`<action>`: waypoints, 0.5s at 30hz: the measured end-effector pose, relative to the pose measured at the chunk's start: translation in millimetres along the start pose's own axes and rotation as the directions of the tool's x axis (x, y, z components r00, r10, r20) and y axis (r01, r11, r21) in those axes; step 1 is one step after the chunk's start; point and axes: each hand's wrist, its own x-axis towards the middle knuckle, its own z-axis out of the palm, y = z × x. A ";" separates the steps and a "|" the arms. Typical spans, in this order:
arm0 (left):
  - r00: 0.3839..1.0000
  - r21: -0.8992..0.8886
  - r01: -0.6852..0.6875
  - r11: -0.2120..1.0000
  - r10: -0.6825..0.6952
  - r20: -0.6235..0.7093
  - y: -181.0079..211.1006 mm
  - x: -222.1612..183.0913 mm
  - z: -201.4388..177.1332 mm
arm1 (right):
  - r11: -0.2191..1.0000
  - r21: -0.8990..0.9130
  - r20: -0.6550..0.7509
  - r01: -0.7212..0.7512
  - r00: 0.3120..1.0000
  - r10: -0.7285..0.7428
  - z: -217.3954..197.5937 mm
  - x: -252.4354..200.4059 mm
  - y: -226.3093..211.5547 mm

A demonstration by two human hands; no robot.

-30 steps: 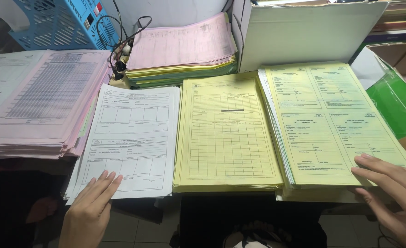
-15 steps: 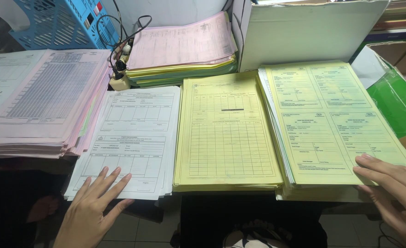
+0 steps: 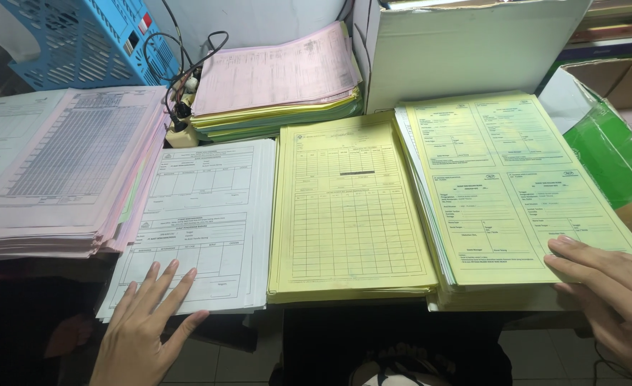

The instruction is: Sorting and inspecting stacks of printed forms on a desk

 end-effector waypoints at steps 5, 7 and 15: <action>1.000 0.018 0.023 1.000 -0.023 -0.009 1.5 -2.2 5.0 | 0.999 -0.018 -0.004 0.027 1.000 -0.027 -6.4 3.1 -4.1; 0.999 0.033 0.013 0.999 -0.011 -0.053 11.3 1.5 5.3 | 1.000 -0.017 -0.042 0.005 0.999 -0.006 -12.1 6.3 -14.0; 0.815 0.031 -0.443 0.896 0.417 -0.404 93.3 65.4 0.6 | 0.995 0.009 -0.110 -0.101 0.989 0.102 -39.7 26.0 -51.0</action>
